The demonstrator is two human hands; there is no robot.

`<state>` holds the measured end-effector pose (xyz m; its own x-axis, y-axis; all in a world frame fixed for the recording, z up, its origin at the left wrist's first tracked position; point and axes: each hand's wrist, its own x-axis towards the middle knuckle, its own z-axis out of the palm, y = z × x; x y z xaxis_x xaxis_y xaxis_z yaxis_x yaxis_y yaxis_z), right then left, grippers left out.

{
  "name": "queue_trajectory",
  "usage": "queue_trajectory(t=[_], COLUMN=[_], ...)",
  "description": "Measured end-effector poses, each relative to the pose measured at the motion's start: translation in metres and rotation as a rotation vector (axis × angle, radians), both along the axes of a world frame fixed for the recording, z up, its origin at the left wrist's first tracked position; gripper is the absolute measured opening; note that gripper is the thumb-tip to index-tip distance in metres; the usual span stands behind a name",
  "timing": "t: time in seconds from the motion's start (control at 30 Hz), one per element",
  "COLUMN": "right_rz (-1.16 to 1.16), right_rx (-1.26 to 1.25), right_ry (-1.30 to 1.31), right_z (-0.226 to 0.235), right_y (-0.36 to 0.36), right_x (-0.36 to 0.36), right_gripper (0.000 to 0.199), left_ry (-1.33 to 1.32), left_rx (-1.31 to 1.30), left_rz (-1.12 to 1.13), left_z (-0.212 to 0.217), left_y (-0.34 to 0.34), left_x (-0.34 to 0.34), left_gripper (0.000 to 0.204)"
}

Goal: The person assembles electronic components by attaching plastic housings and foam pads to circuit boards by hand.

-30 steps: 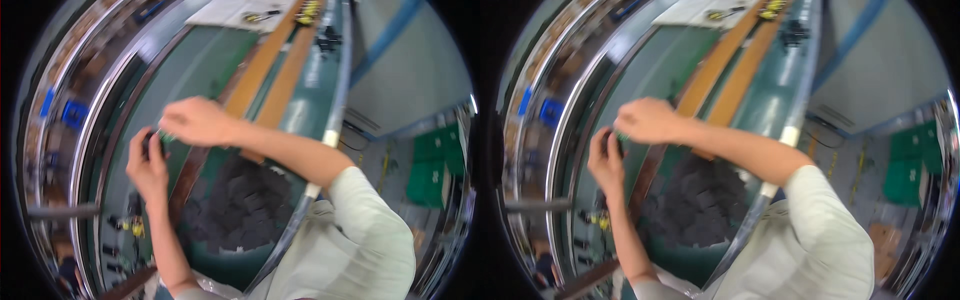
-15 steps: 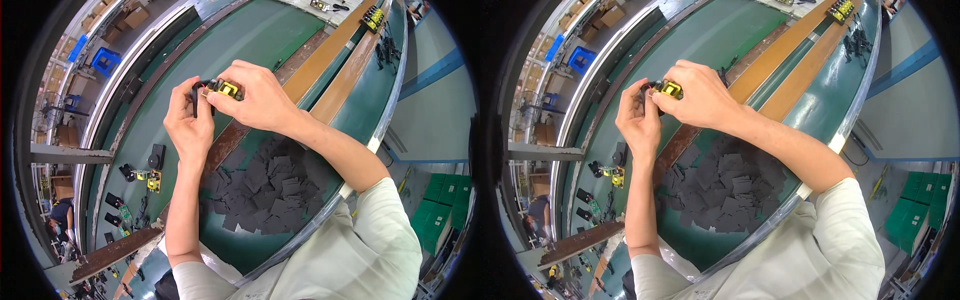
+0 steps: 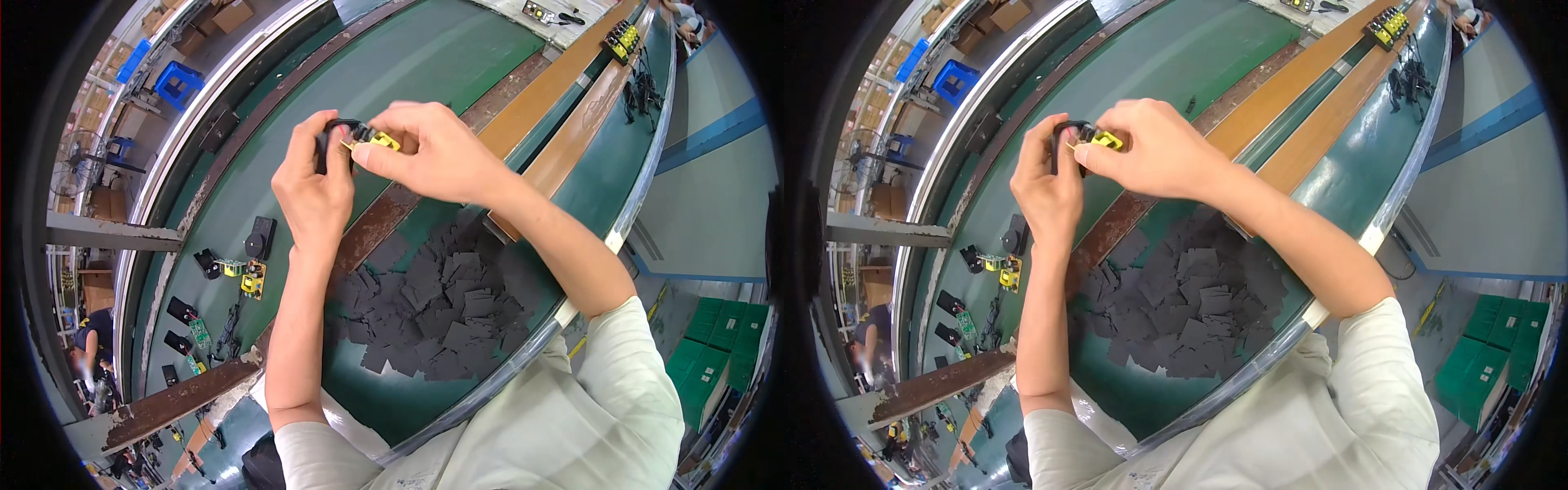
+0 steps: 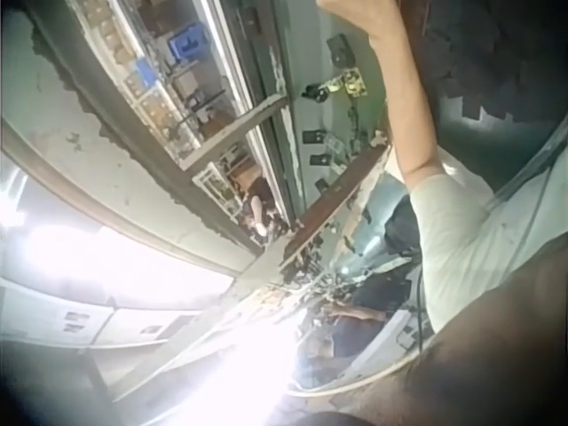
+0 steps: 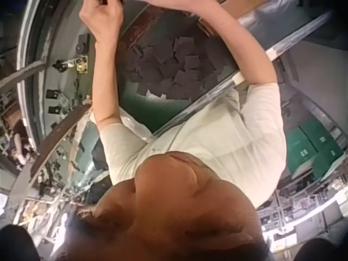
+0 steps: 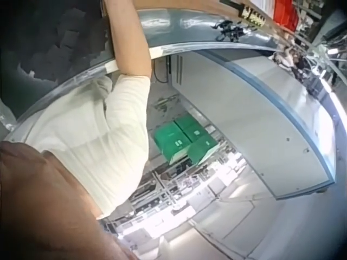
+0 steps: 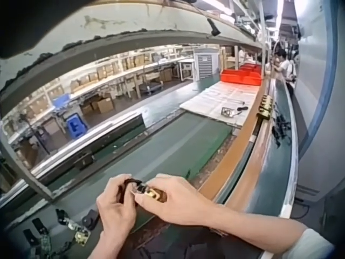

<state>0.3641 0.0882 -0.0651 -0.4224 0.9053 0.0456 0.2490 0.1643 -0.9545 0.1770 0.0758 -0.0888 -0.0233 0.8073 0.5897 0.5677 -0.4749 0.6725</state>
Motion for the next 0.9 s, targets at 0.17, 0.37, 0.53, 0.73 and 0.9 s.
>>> queue_trajectory(t=[0.17, 0.37, 0.53, 0.73, 0.9], right_rz=[-0.248, -0.325, -0.295, -0.079, -0.751], right_rx=[0.575, 0.574, 0.795, -0.169, 0.890], right_ry=[-0.055, -0.062, -0.085, 0.387, -0.123], right_z=[-0.008, -0.013, -0.021, -0.011, 0.039], right_y=[-0.006, 0.002, 0.000, 0.002, 0.022], right_x=[-0.009, -0.010, -0.017, 0.002, 0.070], right_gripper=[0.026, 0.024, 0.034, 0.049, 0.045], left_ry=[-0.218, -0.665, -0.829, -0.698, 0.223], left_rx=[-0.045, -0.446, -0.289, -0.325, -0.204], left_rz=[-0.083, -0.395, -0.320, -0.389, -0.089], left_z=[-0.003, 0.008, -0.003, 0.000, 0.016], left_y=[-0.002, -0.023, -0.007, -0.005, -0.002], left_x=[0.004, 0.008, 0.023, 0.002, -0.040], left_gripper=[0.022, 0.043, 0.043, 0.045, 0.060])
